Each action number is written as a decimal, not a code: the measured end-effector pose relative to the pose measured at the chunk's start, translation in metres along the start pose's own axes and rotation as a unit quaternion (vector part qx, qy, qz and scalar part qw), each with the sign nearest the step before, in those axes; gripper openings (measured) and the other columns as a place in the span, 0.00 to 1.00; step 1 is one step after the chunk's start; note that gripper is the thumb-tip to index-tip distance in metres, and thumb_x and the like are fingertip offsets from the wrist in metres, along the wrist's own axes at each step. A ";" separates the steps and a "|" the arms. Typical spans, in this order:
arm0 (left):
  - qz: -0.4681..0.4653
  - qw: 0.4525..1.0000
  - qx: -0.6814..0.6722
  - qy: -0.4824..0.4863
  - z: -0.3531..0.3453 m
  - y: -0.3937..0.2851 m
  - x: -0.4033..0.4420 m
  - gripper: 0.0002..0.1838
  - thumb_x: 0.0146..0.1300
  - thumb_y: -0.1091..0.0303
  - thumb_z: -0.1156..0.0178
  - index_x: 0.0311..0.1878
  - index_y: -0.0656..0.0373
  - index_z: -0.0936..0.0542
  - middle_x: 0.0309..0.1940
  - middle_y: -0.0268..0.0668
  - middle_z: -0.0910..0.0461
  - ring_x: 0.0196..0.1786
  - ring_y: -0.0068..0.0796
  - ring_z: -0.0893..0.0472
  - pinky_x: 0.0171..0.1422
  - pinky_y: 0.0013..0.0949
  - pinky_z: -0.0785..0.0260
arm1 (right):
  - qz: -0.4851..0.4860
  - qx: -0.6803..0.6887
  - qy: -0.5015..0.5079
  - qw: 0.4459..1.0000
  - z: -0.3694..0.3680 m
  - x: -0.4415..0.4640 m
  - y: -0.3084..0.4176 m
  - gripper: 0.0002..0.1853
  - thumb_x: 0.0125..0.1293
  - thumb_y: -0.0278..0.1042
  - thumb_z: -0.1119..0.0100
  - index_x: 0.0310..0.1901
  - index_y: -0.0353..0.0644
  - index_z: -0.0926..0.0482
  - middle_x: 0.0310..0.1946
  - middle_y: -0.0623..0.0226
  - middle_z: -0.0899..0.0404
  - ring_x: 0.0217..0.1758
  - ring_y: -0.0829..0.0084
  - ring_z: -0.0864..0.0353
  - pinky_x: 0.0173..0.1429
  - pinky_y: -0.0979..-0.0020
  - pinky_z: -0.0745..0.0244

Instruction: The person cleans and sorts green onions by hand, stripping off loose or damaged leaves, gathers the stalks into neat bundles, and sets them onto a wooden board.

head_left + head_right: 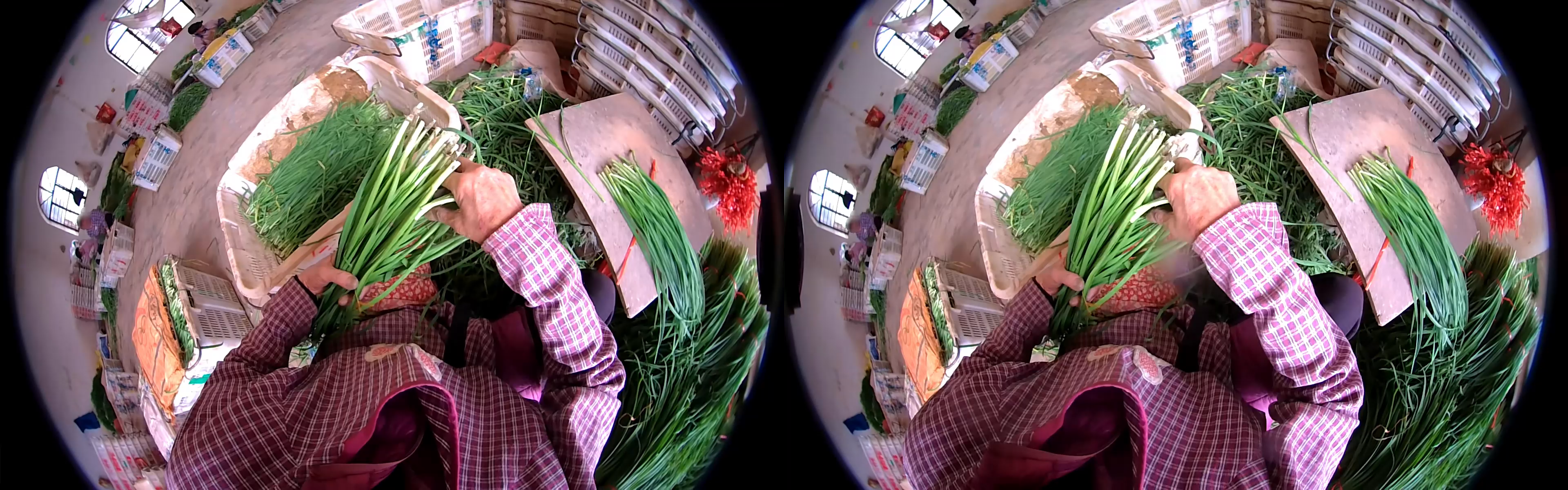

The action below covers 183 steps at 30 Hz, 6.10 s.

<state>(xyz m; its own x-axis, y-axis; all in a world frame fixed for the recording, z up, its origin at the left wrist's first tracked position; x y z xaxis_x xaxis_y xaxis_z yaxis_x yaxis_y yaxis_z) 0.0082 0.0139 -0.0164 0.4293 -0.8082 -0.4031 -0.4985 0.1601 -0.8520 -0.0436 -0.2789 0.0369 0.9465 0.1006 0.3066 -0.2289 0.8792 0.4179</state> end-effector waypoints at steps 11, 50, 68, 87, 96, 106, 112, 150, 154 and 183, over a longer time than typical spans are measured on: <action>-0.045 0.998 0.042 0.003 0.002 -0.001 0.004 0.33 0.45 0.68 0.32 0.57 0.66 0.29 0.25 0.46 0.21 0.15 0.26 0.26 0.13 0.23 0.36 | -0.011 -0.038 0.082 0.996 -0.006 0.006 0.000 0.18 0.51 0.49 0.32 0.31 0.41 0.18 0.29 0.57 0.18 0.36 0.58 0.17 0.41 0.59 0.23; -0.019 0.993 -0.016 -0.112 0.042 -0.001 -0.027 0.27 0.45 0.69 0.41 0.51 0.70 0.26 0.30 0.47 0.19 0.21 0.30 0.23 0.14 0.24 0.41 | -0.144 0.107 -0.217 0.960 -0.013 -0.052 -0.097 0.13 0.63 0.34 0.41 0.49 0.46 0.22 0.38 0.56 0.18 0.32 0.65 0.16 0.35 0.63 0.20; 0.014 0.995 -0.077 0.068 -0.082 -0.004 0.068 0.12 0.62 0.65 0.39 0.45 0.61 0.24 0.26 0.31 0.25 0.21 0.18 0.27 0.25 0.22 0.33 | -0.171 0.811 -0.260 0.495 -0.025 -0.005 -0.051 0.47 0.60 0.75 0.57 0.70 0.44 0.46 0.67 0.58 0.41 0.67 0.58 0.37 0.68 0.54 0.38; -0.074 0.976 0.123 0.166 -0.148 0.028 0.055 0.19 0.62 0.66 0.38 0.55 0.60 0.29 0.45 0.31 0.24 0.47 0.21 0.26 0.53 0.30 0.34 | -0.127 0.862 0.015 0.491 -0.063 -0.043 -0.073 0.37 0.54 0.56 0.34 0.60 0.39 0.31 0.48 0.58 0.21 0.45 0.62 0.19 0.48 0.60 0.19; 0.038 0.945 0.308 0.099 -0.076 -0.075 0.010 0.32 0.60 0.67 0.38 0.66 0.65 0.36 0.56 0.44 0.25 0.56 0.34 0.23 0.55 0.33 0.28 | -0.070 0.904 0.073 0.416 -0.058 -0.045 -0.060 0.36 0.50 0.49 0.29 0.58 0.39 0.29 0.48 0.61 0.20 0.44 0.64 0.18 0.47 0.61 0.19; -0.214 0.965 0.129 -0.074 -0.161 -0.093 0.099 0.27 0.60 0.67 0.36 0.61 0.64 0.32 0.52 0.37 0.24 0.57 0.25 0.27 0.61 0.29 0.34 | -0.159 0.773 -0.066 0.611 -0.053 -0.035 -0.048 0.23 0.66 0.40 0.43 0.59 0.38 0.30 0.49 0.63 0.22 0.46 0.72 0.20 0.49 0.72 0.22; -0.240 0.952 0.144 -0.120 -0.175 -0.081 0.121 0.26 0.55 0.73 0.33 0.57 0.61 0.29 0.44 0.33 0.21 0.47 0.23 0.21 0.53 0.27 0.29 | -0.121 0.687 -0.160 0.698 -0.034 -0.042 -0.057 0.22 0.68 0.44 0.46 0.55 0.34 0.26 0.48 0.63 0.22 0.48 0.75 0.24 0.53 0.72 0.29; -0.353 0.930 -0.063 -0.081 -0.131 -0.125 0.088 0.08 0.67 0.65 0.49 0.38 0.60 0.27 0.28 0.37 0.22 0.33 0.30 0.19 0.38 0.33 0.23 | -0.197 0.657 -0.476 0.551 -0.022 -0.083 -0.159 0.14 0.59 0.32 0.37 0.43 0.39 0.28 0.26 0.67 0.26 0.21 0.73 0.26 0.27 0.73 0.25; -0.418 0.902 -0.055 -0.094 -0.067 -0.173 0.039 0.06 0.67 0.65 0.49 0.39 0.56 0.28 0.21 0.31 0.29 0.23 0.22 0.26 0.32 0.29 0.25 | -0.165 0.529 -0.604 0.573 0.028 -0.104 -0.133 0.13 0.58 0.29 0.35 0.44 0.40 0.27 0.28 0.68 0.25 0.23 0.76 0.26 0.27 0.75 0.27; -0.192 0.978 -0.073 0.038 -0.090 -0.076 0.105 0.34 0.48 0.67 0.28 0.60 0.58 0.30 0.51 0.32 0.25 0.55 0.27 0.27 0.60 0.33 0.37 | -0.070 0.342 -0.233 0.908 0.009 0.011 0.016 0.39 0.50 0.54 0.32 0.58 0.35 0.32 0.49 0.55 0.23 0.53 0.59 0.25 0.59 0.62 0.33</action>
<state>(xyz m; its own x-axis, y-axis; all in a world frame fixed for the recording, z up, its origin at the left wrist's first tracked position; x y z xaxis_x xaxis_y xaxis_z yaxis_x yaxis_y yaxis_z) 0.0231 -0.1343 0.0360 0.5512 -0.8337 -0.0314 -0.4160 -0.2420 -0.8766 -0.0392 -0.2682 0.0540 0.8146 -0.3377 0.4716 -0.3529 0.3566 0.8650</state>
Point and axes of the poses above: each hand's wrist, its own x-axis towards the middle knuckle, its own z-axis out of the back of the hand, y = z × x, the point moved 1 cm from there along x, towards the middle knuckle
